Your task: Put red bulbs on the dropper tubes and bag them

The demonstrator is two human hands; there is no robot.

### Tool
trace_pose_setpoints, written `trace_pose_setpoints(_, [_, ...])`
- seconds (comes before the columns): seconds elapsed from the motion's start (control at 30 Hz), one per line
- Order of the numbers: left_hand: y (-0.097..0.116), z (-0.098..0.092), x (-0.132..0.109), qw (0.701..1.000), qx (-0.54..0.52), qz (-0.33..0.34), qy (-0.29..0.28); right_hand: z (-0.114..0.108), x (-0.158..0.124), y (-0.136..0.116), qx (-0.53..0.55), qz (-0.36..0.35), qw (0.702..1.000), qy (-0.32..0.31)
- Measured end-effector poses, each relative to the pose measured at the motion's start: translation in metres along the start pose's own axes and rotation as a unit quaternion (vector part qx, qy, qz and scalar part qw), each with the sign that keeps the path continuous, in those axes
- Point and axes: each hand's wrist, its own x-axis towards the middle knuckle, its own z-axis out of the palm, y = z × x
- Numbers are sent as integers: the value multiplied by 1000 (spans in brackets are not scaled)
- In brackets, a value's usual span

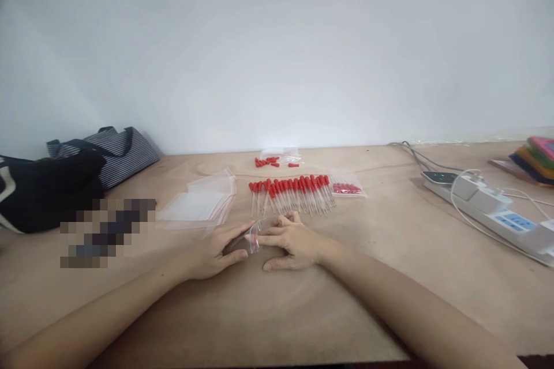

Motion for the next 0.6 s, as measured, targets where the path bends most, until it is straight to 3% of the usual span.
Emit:
trace_pose_setpoints(0.17, [-4,5,2,999,11,19,30,-6,6,13,72,58,994,52])
trace_pose_setpoints(0.33, [-2,7,5,999,10,18,35,-19,36,54,23,238,954,181])
trace_pose_setpoints(0.43, [-2,7,6,999,17,13,31,-20,61,78,-48,333,921,196])
trace_pose_setpoints(0.6, [-4,9,5,999,25,4,29,-13,89,95,-77,399,902,150])
